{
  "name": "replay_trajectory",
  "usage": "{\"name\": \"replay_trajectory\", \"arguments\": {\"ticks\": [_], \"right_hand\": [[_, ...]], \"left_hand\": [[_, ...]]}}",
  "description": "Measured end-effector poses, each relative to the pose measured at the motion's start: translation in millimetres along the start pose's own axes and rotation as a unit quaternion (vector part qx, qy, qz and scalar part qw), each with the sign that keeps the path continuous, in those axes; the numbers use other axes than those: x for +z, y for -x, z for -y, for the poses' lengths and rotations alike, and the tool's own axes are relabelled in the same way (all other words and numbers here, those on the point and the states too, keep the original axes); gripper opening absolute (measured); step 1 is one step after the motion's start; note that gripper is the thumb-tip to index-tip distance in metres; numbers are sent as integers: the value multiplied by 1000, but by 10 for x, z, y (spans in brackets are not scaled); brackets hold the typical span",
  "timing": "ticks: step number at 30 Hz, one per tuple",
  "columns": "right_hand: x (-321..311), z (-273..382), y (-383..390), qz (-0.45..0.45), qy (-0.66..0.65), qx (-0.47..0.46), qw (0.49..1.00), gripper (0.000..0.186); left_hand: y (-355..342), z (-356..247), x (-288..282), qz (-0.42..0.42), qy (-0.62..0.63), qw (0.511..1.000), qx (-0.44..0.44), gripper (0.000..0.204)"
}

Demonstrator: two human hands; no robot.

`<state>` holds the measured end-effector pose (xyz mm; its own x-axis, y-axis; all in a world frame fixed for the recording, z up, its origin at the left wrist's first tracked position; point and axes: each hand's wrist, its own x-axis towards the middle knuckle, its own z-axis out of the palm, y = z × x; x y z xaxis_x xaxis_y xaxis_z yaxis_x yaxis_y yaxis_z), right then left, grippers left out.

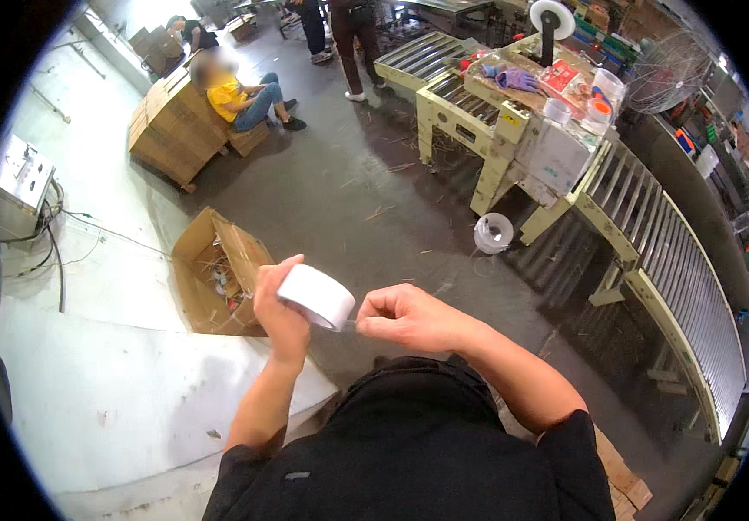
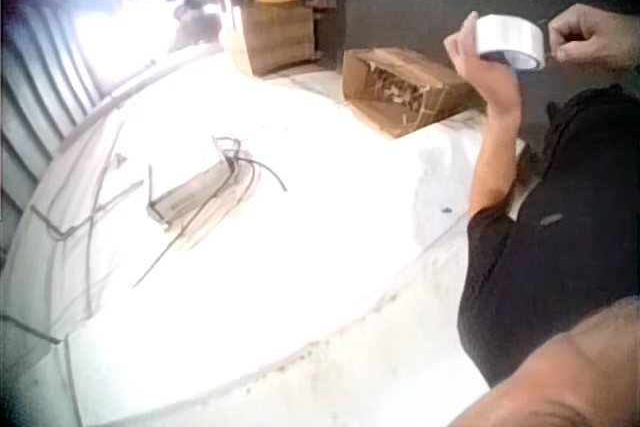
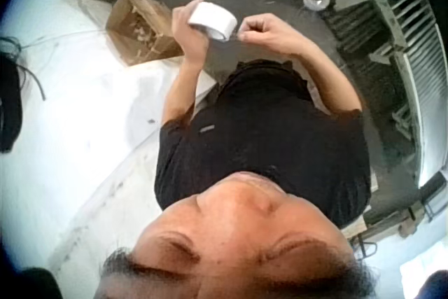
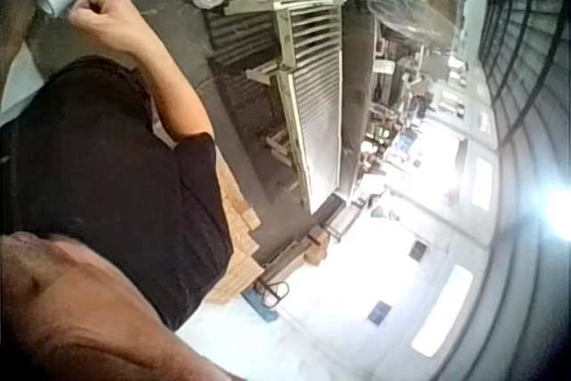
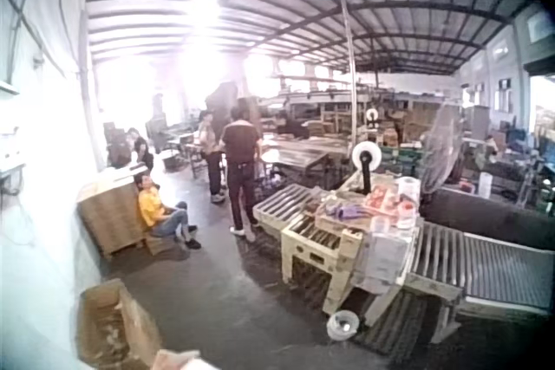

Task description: The person repeatedly pulls clear tape from a roll, tears off short strips, and drops them into a cardboard box. The person occasionally pauses to reposition the roll or adjust the tape end. The task continues throughout the clip with no visible final state shown.

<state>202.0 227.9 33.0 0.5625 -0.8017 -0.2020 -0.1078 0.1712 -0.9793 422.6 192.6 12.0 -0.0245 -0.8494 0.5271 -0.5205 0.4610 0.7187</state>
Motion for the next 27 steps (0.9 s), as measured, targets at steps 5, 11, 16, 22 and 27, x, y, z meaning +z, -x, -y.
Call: {"name": "replay_trajectory", "arguments": {"ticks": [5,11,16,22,27], "right_hand": [[-111,115,94,-7,-33,10,999,20],[-217,-54,198,-37,-19,15,999,22],[-251,-234,213,-29,-47,13,998,21],[-191,-519,271,-53,-36,38,997,20],[-200,-701,297,-85,-116,74,987,19]], "left_hand": [[352,435,321,-42,442,830,-338,24],[291,408,232,-57,519,696,-493,25],[404,533,224,-69,603,604,-517,18],[238,518,74,-85,705,491,-504,20],[154,297,112,-33,690,519,-503,27]]}}
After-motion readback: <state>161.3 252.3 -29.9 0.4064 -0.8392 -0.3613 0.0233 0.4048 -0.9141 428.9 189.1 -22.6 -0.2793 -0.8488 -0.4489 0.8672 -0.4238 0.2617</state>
